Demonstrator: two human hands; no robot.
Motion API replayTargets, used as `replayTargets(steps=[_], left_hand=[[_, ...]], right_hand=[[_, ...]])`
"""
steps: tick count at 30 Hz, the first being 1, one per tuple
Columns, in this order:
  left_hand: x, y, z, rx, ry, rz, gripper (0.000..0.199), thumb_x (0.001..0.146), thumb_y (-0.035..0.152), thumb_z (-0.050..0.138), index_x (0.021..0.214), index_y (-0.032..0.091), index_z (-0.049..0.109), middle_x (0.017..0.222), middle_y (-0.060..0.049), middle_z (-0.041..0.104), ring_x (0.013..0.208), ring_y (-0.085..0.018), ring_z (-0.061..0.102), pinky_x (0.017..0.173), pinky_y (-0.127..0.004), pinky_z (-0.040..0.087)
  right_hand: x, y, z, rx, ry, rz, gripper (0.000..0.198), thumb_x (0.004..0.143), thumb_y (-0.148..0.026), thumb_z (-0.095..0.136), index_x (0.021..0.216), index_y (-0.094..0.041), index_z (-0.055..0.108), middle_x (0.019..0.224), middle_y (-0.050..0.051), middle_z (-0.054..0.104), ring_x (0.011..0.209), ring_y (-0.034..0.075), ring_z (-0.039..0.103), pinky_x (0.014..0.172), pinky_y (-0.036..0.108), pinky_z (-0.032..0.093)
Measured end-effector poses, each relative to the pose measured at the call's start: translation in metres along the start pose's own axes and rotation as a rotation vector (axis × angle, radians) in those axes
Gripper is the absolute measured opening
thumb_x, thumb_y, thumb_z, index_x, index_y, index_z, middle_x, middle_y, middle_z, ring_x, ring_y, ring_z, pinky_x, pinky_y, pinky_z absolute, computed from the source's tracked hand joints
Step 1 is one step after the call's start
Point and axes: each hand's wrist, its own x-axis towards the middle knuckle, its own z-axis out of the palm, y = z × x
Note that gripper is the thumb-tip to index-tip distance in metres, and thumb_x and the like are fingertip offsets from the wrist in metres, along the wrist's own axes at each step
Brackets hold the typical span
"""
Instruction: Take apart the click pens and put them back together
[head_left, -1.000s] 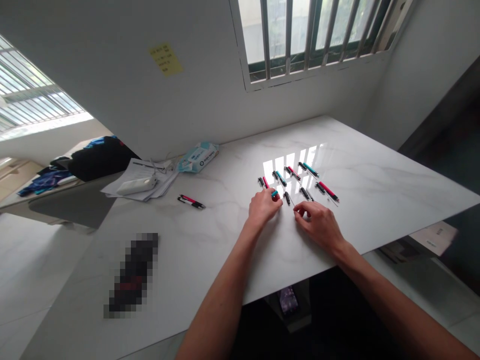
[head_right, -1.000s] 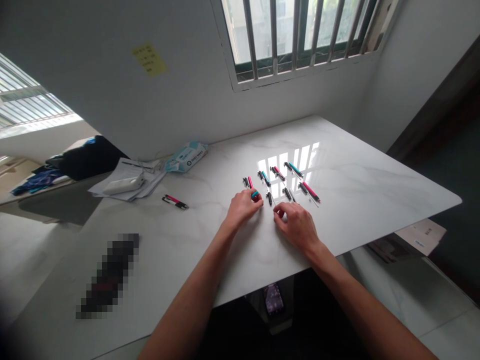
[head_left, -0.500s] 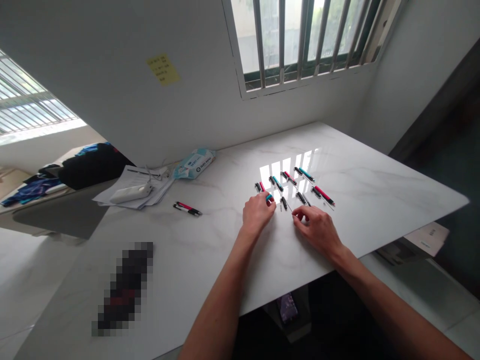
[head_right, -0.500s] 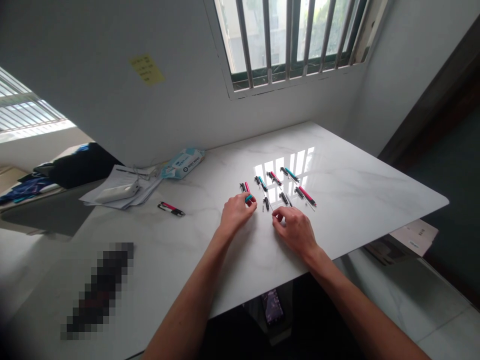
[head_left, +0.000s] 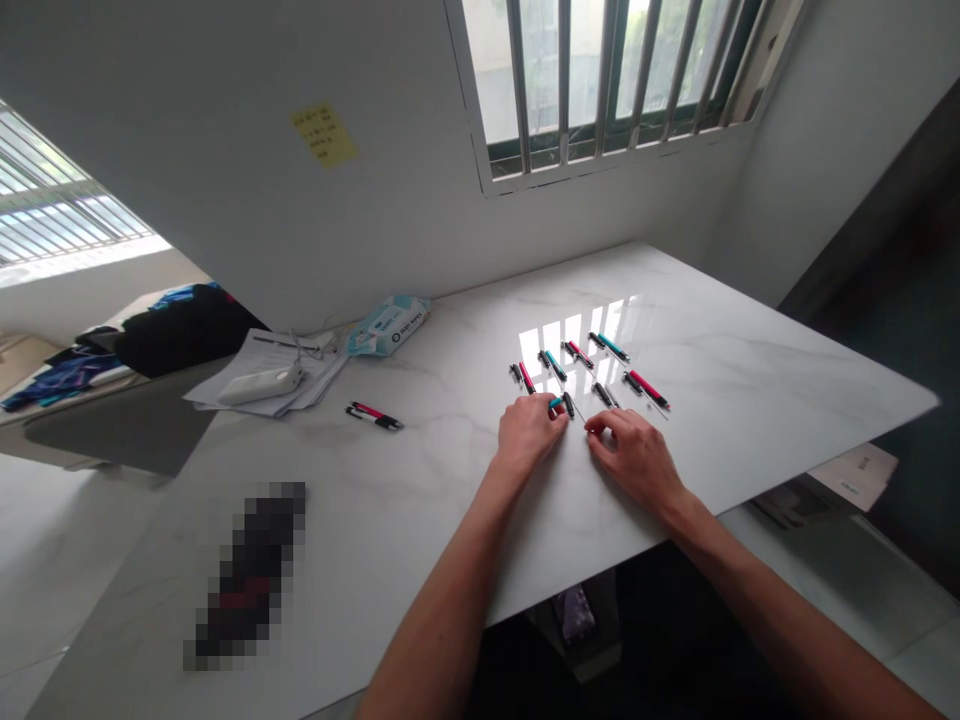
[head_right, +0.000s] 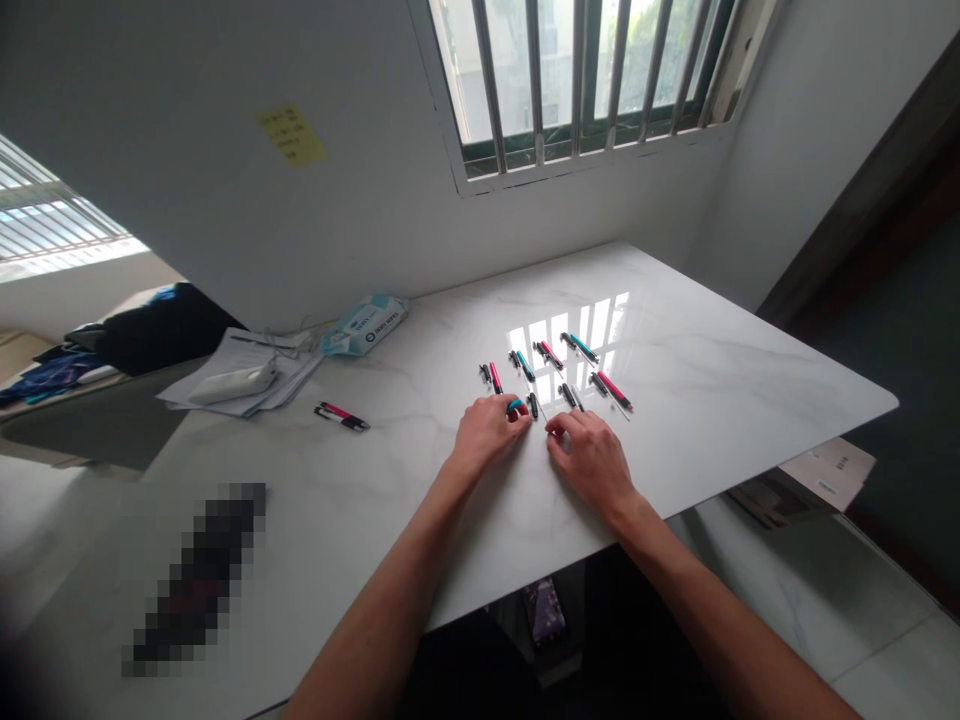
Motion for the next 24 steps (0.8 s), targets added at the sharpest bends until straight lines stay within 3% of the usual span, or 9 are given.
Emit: replayTargets(steps=[20,24], left_hand=[[0.004,0.001,0.012,-0.031,0.095,0.025,0.015,0.092,0.031,0.064,0.089,0.025,0.077,0.087,-0.009,0.077,0.081,-0.028,0.069,0.075,-0.038,0.048],[0.003,0.002,0.007,-0.174,0.137,0.1,0.013,0.093,0.033,0.067,0.092,0.025,0.077,0.086,-0.006,0.076,0.081,-0.025,0.069,0.079,-0.036,0.049]], right_hand=[[0.0,0.002,0.0,0.0,-0.007,-0.05,0.009,0.093,-0.016,0.064,0.093,-0.023,0.071,0.087,0.005,0.074,0.086,0.026,0.067,0.083,0.04,0.05],[0.0,0.002,0.0,-0.001,0.031,-0.061,0.008,0.093,-0.018,0.064,0.092,-0.023,0.071,0.086,0.004,0.074,0.086,0.027,0.067,0.084,0.042,0.05]])
